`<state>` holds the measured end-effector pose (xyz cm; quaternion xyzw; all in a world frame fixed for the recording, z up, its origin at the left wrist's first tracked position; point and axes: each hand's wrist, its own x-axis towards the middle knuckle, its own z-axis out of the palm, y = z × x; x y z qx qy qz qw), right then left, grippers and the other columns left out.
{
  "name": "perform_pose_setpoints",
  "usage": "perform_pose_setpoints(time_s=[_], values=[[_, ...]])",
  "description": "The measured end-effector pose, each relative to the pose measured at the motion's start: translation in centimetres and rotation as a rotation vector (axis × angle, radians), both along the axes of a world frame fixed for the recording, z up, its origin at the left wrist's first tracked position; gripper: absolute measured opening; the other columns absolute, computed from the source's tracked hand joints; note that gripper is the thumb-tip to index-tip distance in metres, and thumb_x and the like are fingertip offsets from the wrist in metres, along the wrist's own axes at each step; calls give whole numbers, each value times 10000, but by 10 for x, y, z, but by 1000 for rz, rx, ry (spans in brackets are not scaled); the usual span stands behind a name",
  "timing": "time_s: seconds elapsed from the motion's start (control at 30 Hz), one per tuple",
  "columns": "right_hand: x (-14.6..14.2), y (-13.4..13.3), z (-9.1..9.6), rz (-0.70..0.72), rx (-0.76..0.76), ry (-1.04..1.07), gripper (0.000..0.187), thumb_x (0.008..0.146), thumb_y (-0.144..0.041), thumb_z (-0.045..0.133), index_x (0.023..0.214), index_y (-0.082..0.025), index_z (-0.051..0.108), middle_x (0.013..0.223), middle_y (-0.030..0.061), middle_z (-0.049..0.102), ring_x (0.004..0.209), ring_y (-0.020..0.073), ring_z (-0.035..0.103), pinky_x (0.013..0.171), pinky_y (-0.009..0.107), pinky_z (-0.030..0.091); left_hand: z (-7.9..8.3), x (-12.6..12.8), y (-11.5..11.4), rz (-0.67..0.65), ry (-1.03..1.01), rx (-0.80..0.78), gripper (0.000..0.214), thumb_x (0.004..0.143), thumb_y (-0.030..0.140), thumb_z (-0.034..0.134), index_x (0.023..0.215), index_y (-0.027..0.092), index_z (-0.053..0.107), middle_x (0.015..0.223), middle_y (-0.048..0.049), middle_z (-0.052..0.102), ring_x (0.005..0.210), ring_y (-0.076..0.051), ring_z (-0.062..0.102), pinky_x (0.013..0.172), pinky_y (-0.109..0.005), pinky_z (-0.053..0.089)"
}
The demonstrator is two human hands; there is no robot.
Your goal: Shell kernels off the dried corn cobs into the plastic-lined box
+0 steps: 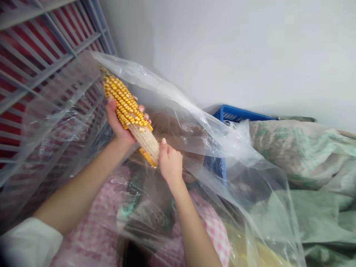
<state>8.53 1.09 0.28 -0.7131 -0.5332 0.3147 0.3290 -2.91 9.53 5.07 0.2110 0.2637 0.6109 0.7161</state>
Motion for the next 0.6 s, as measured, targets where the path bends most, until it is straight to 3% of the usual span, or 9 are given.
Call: perform_pose_setpoints(time_s=[0.17, 0.33, 0.43, 0.5, 0.6], values=[[0, -2, 1, 107, 83, -57, 499, 881, -495, 193, 507, -190, 319, 480, -2, 385, 476, 110, 340, 501, 246, 192, -1, -6, 4, -66, 14, 44, 398, 823, 538, 272, 753, 227, 509, 593, 18, 549, 492, -122, 542, 470, -265, 438], [-1, -7, 0, 178, 108, 39, 482, 885, -496, 215, 525, -186, 299, 493, -18, 343, 491, 93, 314, 513, 244, 190, -1, -8, 8, -99, 0, -30, 423, 822, 560, 260, 745, 233, 517, 595, 19, 555, 499, -121, 518, 482, -276, 412], [-5, -10, 4, 129, 110, 285, 498, 881, -531, 187, 544, -186, 311, 483, -32, 332, 468, 85, 314, 498, 231, 222, 2, -10, 11, -82, -100, -95, 486, 809, 605, 229, 673, 227, 502, 583, 16, 544, 499, -93, 481, 501, -249, 401], [-4, -8, 9, 70, 33, 414, 529, 865, -575, 168, 553, -185, 341, 482, -34, 360, 458, 86, 333, 484, 224, 246, 4, -11, 12, -72, -149, -103, 499, 801, 623, 236, 663, 220, 496, 586, 17, 536, 507, -87, 475, 507, -240, 397], [9, 0, 18, 5, -11, 301, 548, 809, -635, 284, 610, -169, 492, 577, -5, 505, 556, 113, 444, 539, 223, 310, 5, -11, 10, -63, -129, -67, 493, 809, 614, 240, 691, 222, 515, 586, 19, 531, 516, -98, 485, 516, -251, 397]])
